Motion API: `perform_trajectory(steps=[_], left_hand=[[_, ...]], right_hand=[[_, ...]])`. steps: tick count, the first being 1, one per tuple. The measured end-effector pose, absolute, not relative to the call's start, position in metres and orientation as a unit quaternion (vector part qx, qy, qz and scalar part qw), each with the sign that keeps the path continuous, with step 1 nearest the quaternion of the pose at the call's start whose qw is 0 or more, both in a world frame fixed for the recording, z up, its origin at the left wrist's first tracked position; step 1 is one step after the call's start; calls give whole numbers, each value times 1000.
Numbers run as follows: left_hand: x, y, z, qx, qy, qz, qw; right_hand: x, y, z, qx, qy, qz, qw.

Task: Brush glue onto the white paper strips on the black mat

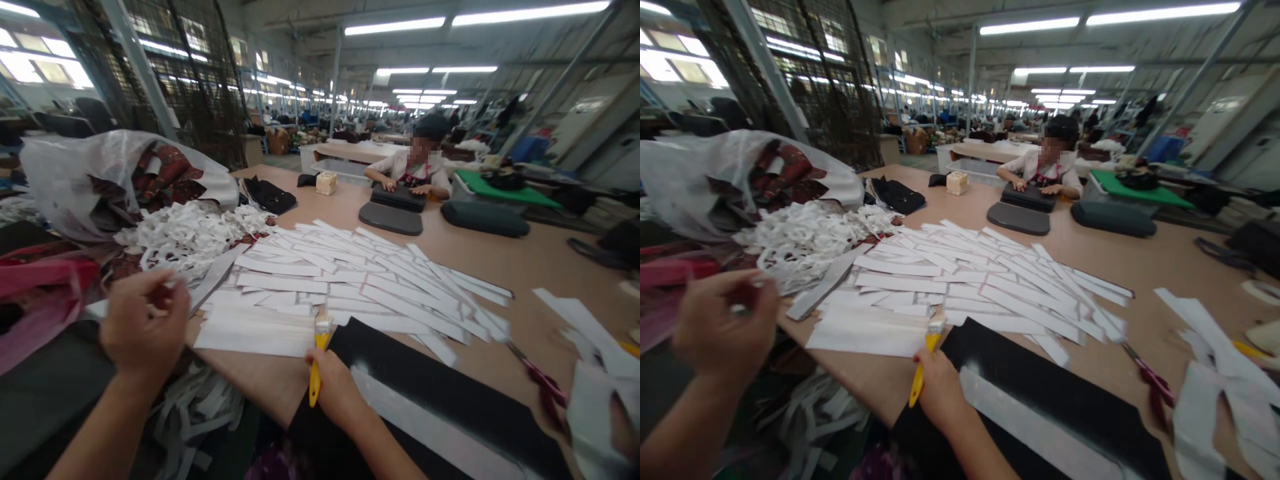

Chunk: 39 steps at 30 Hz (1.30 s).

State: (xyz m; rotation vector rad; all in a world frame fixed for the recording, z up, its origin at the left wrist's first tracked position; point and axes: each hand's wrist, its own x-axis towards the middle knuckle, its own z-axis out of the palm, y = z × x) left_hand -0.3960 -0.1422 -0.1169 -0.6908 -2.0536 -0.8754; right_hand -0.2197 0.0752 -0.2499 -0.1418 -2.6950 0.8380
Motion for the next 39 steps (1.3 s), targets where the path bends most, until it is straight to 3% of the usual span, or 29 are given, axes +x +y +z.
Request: perform_trajectory(steps=[3,6,9,12,17,21,27,32,39], left_hand=[[-346,-75,-120,-433,-741,-349,377],[-285,-21,-107,-582,-658,-435,200],[-244,10,-92,-618,-561,-551,9],[-231,29,-93,-483,-522,-687,-150],[-245,47,-136,-213,-501,-777,-317],[-252,43,-186,-146,-593,-696,-378],[-260,26,-236,-316,-778,-438,-322],[-266,25,-246,-361,-816,-348,-286],[-266,30,-245,-375,-834,-279,-292]], right_hand=[[-200,93,-217,-66,-852,444,270],[-171,108,-174,-66,-775,501,380],[-137,120,-149,-65,-766,461,443],[-96,131,-157,-154,-821,360,416],[-22,158,-202,-314,-857,331,240],[28,186,-227,-426,-820,353,145],[51,208,-253,-505,-774,337,180],[39,199,-262,-532,-757,316,210],[46,212,-270,-525,-762,334,181]])
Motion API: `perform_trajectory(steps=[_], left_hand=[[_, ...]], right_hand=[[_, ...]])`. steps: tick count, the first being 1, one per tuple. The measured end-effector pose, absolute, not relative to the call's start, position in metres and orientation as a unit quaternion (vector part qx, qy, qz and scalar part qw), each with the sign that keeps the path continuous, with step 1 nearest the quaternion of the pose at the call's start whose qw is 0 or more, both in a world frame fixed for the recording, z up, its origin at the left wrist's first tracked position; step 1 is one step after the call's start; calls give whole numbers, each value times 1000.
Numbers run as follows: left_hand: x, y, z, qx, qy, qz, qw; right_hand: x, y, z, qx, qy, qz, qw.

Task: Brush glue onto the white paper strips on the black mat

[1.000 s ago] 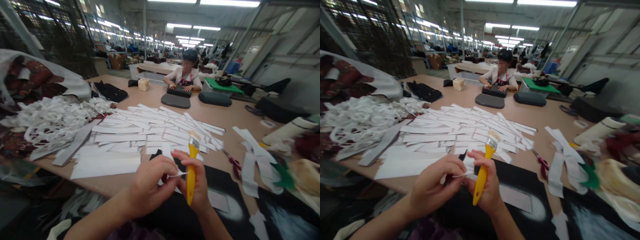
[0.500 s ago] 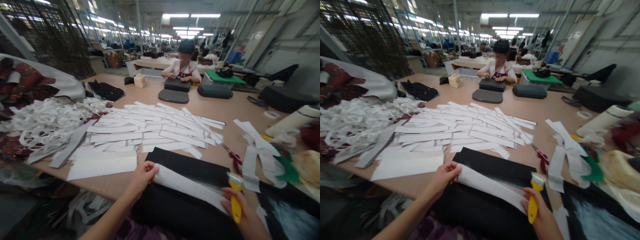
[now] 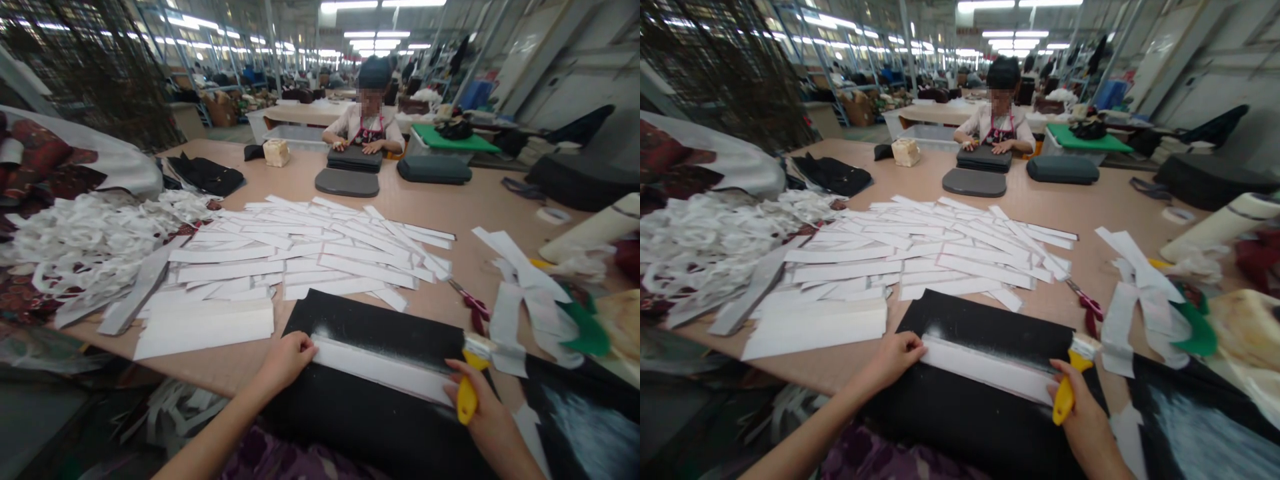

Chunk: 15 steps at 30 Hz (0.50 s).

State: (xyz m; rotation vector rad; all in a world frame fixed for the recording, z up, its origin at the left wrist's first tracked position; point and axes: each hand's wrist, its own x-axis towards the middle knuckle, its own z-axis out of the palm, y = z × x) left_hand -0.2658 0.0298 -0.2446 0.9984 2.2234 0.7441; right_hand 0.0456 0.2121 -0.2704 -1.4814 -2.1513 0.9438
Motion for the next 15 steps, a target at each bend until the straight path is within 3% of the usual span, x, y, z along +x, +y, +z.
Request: perform_trajectory(steps=[4,15], left_hand=[[-266,31,-245,383,839,256,289],[-251,32,-240,411,861,191,231]], right_hand=[[51,220,-274,-518,-770,340,152],[44,205,-274,-495,-795,289,196]])
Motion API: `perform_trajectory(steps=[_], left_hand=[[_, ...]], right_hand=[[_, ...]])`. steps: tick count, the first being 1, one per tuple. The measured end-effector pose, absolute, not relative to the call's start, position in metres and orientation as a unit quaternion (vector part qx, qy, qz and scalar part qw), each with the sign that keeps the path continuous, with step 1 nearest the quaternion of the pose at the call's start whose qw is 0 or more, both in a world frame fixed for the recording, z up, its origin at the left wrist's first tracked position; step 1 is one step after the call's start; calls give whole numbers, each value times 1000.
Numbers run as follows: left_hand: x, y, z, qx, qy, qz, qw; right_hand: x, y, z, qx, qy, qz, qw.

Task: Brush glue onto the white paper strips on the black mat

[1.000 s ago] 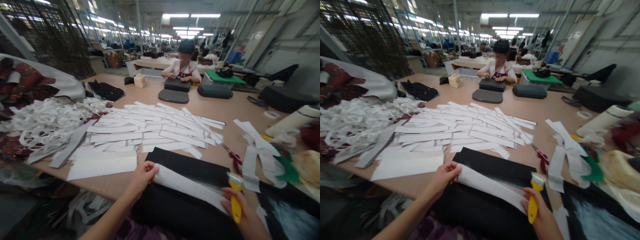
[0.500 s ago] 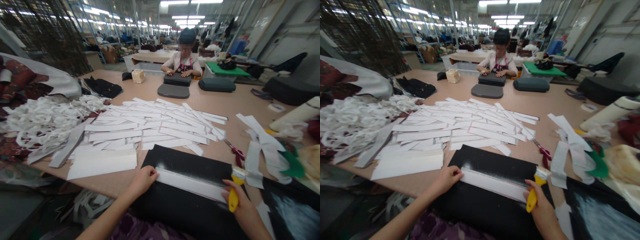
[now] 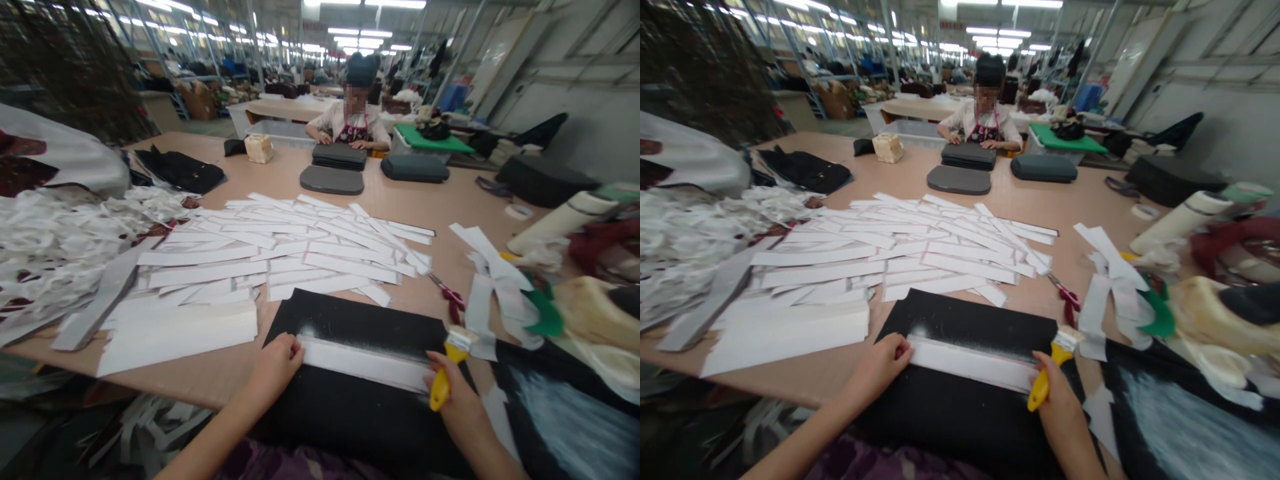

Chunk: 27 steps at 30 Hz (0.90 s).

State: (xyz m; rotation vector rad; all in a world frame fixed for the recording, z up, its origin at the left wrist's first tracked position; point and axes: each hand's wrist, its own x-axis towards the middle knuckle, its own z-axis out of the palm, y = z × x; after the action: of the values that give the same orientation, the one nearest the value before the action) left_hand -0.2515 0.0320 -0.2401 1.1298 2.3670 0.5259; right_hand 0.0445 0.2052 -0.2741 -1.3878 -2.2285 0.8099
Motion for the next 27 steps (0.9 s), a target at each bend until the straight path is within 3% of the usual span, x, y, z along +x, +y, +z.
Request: perform_trajectory(steps=[9,19,23,27], left_hand=[[-263,30,-259,427,856,167,239],[-262,35,-251,441,854,133,243],[-251,30,-248,481,867,85,102],[-235,23,-253,599,783,145,-87]], right_hand=[[40,186,-276,-471,-814,221,258],[37,185,-281,-445,-846,161,246],[35,181,-272,-431,-877,42,206],[18,168,-239,-375,-909,0,182]])
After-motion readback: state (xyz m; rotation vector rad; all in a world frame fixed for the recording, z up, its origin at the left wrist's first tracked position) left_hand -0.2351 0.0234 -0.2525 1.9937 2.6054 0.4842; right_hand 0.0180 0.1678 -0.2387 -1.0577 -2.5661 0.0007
